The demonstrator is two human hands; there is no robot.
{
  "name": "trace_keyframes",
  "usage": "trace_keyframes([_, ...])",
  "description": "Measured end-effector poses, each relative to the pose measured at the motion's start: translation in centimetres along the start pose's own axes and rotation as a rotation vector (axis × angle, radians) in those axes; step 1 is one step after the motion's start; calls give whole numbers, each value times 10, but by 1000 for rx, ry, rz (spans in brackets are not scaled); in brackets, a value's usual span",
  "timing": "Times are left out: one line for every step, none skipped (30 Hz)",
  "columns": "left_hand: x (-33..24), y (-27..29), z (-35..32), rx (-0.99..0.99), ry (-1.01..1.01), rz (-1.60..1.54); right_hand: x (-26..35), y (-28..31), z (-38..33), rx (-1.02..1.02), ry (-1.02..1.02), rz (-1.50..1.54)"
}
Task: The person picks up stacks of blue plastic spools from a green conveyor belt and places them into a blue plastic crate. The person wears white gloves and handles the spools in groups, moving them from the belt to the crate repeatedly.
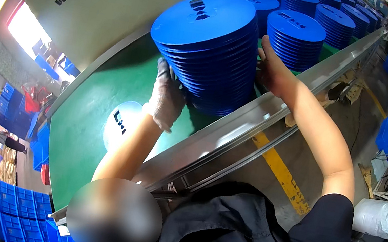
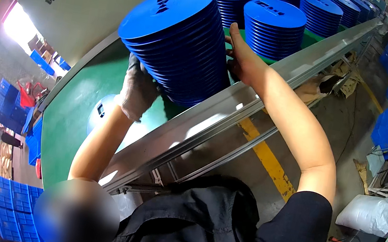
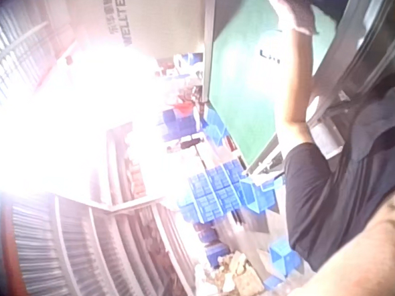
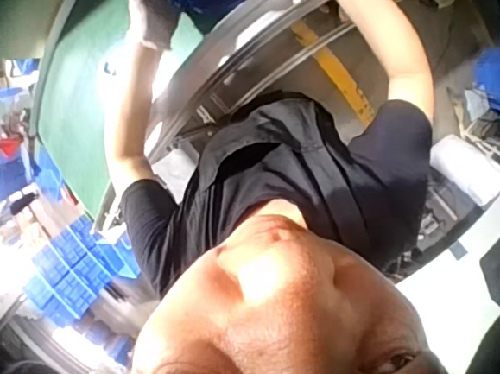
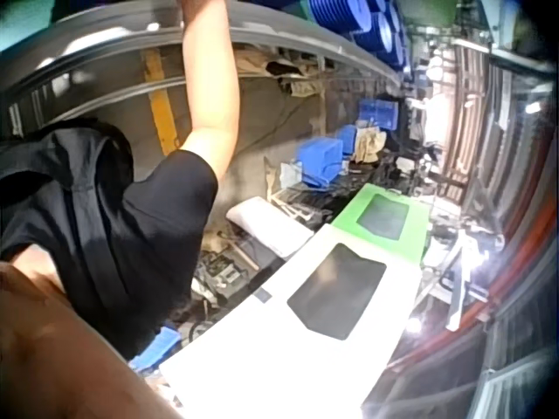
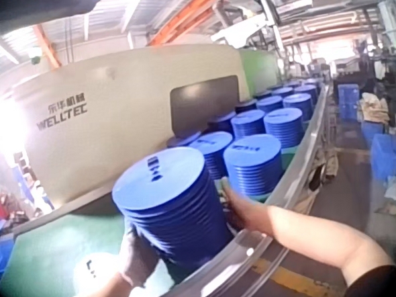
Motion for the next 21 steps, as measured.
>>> trace_keyframes([2,-3,-11,-29,105,-114,4,-3,-4,49,-50,16])
trace_keyframes([-2,-4,-8,97,-20,86,5,-4,-8,92,-100,31])
trace_keyframes([-6,-7,-8,221,-148,284,8,-8,-12,127,-66,25])
trace_keyframes([-4,-5,-8,181,-38,64,8,-15,-16,163,-31,18])
trace_keyframes([-9,-20,-14,123,66,-164,10,-20,-19,193,4,12])
trace_keyframes([-11,-23,-15,122,68,-131,12,-24,-21,226,49,25])
trace_keyframes([-12,-24,-16,119,69,-98,12,-27,-22,260,93,38])
trace_keyframes([-14,-24,-19,117,65,-66,13,-31,-23,298,139,46])
trace_keyframes([-14,-23,-21,172,42,-266,13,-35,-22,357,174,49])
trace_keyframes([-17,-23,-25,122,46,-187,14,-40,-25,357,184,48])
trace_keyframes([-22,-24,-33,69,53,-110,13,-46,-29,357,188,47])
trace_keyframes([-27,-25,-40,14,59,-32,13,-53,-32,357,193,48])
trace_keyframes([-33,-22,-44,-58,73,18,15,-59,-33,363,202,50])
trace_keyframes([-41,-19,-51,-80,69,38,17,-68,-32,375,206,54])
trace_keyframes([-51,-16,-56,-102,64,59,20,-78,-32,387,211,59])
trace_keyframes([-62,-13,-62,-123,60,81,22,-88,-33,356,194,71])
trace_keyframes([-76,-12,-67,-149,34,112,26,-99,-36,321,176,81])
trace_keyframes([-88,-5,-67,-90,-99,87,29,-111,-42,284,160,90])
trace_keyframes([-97,2,-76,-109,-91,122,31,-125,-51,268,173,118])
trace_keyframes([-110,3,-90,-129,-83,161,29,-138,-57,276,159,131])
trace_keyframes([-119,1,-105,-134,-93,188,28,-148,-64,277,151,142])
Point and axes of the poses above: each hand's wrist, its own z-axis towards the middle knuckle, its own y-axis out of the back of the hand, x = y × z, the point moved 4 cm from there along z, towards the middle knuckle, and after that the axes turned 8 degrees about z, right-handed, at the moved point
